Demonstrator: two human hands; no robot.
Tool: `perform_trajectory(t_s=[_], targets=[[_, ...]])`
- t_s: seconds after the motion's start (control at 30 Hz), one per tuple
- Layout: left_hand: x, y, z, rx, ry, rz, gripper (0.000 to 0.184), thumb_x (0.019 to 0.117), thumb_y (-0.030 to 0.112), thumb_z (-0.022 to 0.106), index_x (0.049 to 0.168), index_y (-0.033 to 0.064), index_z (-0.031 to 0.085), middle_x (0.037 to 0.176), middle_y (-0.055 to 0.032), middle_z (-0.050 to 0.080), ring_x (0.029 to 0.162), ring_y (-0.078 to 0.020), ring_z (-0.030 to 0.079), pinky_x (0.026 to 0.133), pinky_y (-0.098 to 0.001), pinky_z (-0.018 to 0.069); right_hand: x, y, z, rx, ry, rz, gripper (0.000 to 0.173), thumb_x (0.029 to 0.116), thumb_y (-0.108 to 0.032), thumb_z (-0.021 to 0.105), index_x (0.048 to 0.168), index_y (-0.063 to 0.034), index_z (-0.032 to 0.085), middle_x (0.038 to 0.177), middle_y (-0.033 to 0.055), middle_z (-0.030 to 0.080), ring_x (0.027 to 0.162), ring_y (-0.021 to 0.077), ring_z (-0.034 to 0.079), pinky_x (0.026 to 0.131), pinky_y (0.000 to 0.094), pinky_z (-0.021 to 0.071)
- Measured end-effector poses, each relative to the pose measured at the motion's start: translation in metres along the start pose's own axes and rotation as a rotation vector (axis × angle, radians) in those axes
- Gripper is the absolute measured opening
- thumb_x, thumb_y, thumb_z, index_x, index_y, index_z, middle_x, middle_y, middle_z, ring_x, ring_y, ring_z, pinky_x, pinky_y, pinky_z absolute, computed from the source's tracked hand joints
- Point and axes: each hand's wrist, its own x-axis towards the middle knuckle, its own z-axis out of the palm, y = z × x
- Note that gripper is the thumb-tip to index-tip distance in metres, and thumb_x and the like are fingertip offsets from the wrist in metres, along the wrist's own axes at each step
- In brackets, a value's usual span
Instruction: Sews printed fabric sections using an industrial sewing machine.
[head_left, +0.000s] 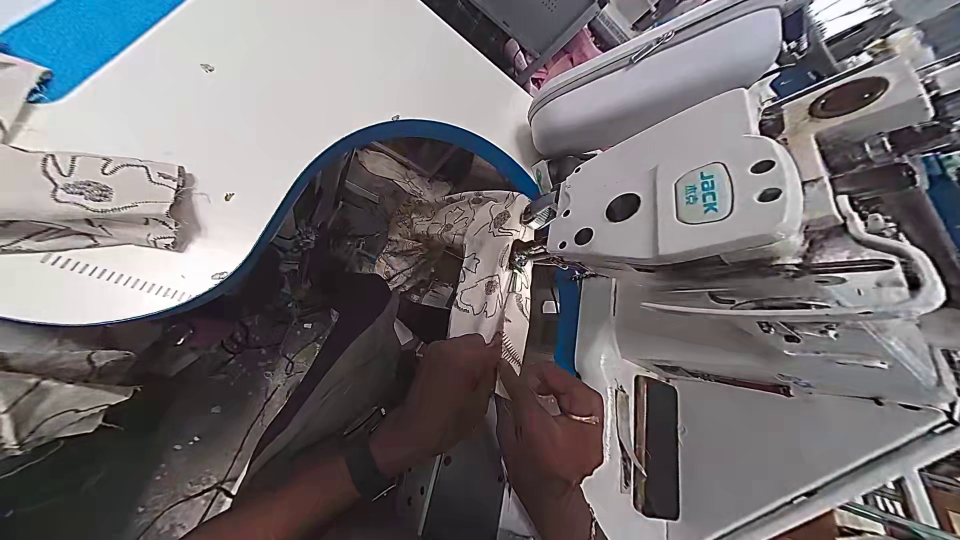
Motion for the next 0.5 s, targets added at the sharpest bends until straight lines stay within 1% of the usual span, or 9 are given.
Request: perform_trajectory(t_s=[0.07,0.13,0.23,0.3,0.33,0.37,0.4,0.43,0.5], targets=[[-0.001,-0.008,0.011,0.003,0.136,0.072,0.021,0.0895,0.004,0.059,0.070,0.0007,0.066,0.062,-0.0073,0.049,0.060,-0.0171,0.052,0.056,-0.0259,0.0426,0.003,0.005,0.011,0.054,0.044,0.010,0.011,0.0927,-0.013,0.066,0.089,-0.0103,0.075,0.090,0.0123,0.066,0.088,0.0159,0.063,0.081,0.0184,0.0492],[0.004,-0.015,0.018,0.020,0.219,0.134,0.019,0.0887,0.005,0.061,0.071,0.0015,0.068,0.063,-0.0068,0.052,0.062,-0.0167,0.053,0.058,-0.0255,0.0436,0.001,0.007,0.020,0.106,0.080,0.036,0.013,0.0932,-0.010,0.066,0.083,-0.0072,0.074,0.089,0.0116,0.074,0.088,0.0143,0.070,0.081,0.0174,0.0537],[0.020,-0.021,0.021,0.137,0.266,0.196,0.018,0.0869,0.004,0.062,0.070,0.0028,0.068,0.062,-0.0065,0.055,0.061,-0.0185,0.056,0.057,-0.0274,0.0451,0.001,0.009,0.028,0.160,0.087,0.081,0.018,0.0946,-0.009,0.060,0.079,-0.0056,0.069,0.097,0.0131,0.077,0.092,0.0145,0.073,0.084,0.0192,0.0547],[0.032,-0.022,0.023,0.225,0.271,0.203,0.017,0.0868,0.005,0.064,0.071,0.0029,0.069,0.064,-0.0077,0.057,0.062,-0.0212,0.058,0.056,-0.0299,0.0467,0.004,0.010,0.032,0.156,0.086,0.122,0.020,0.0942,-0.008,0.058,0.078,-0.0034,0.069,0.100,0.0153,0.078,0.094,0.0168,0.074,0.084,0.0205,0.0555],[0.037,-0.021,0.023,0.262,0.264,0.197,0.014,0.0860,0.006,0.065,0.073,0.0035,0.071,0.069,-0.0090,0.060,0.066,-0.0232,0.061,0.058,-0.0312,0.0490,0.007,0.010,0.034,0.139,0.083,0.144,0.020,0.0934,-0.007,0.057,0.078,-0.0027,0.068,0.100,0.0158,0.078,0.095,0.0179,0.075,0.084,0.0213,0.0559],[0.042,-0.021,0.023,0.283,0.252,0.181,0.012,0.0855,0.007,0.067,0.075,0.0043,0.073,0.078,-0.0107,0.065,0.075,-0.0252,0.065,0.062,-0.0323,0.0525,0.010,0.011,0.036,0.119,0.072,0.167,0.019,0.0935,-0.007,0.055,0.080,-0.0027,0.067,0.101,0.0157,0.078,0.097,0.0184,0.075,0.085,0.0219,0.0559],[0.045,-0.021,0.023,0.291,0.230,0.162,0.011,0.0872,0.007,0.067,0.079,0.0048,0.074,0.090,-0.0122,0.070,0.088,-0.0270,0.068,0.071,-0.0332,0.0562,0.013,0.012,0.038,0.109,0.053,0.185,0.019,0.0938,-0.006,0.053,0.084,-0.0012,0.069,0.104,0.0164,0.078,0.100,0.0199,0.075,0.087,0.0234,0.0560],[0.047,-0.021,0.023,0.296,0.217,0.155,0.011,0.0895,0.006,0.065,0.083,0.0043,0.074,0.100,-0.0135,0.072,0.096,-0.0278,0.069,0.077,-0.0335,0.0583,0.014,0.014,0.040,0.095,0.023,0.188,0.021,0.0944,-0.006,0.052,0.089,0.0003,0.071,0.107,0.0170,0.077,0.104,0.0226,0.074,0.091,0.0262,0.0558],[0.046,-0.022,0.026,0.309,0.218,0.163,0.015,0.0930,0.006,0.061,0.089,0.0032,0.075,0.107,-0.0146,0.073,0.100,-0.0286,0.071,0.080,-0.0343,0.0592,0.015,0.015,0.040,0.072,-0.044,0.181,0.026,0.0946,-0.007,0.049,0.099,0.0026,0.073,0.114,0.0189,0.075,0.111,0.0286,0.071,0.097,0.0328,0.0541]])
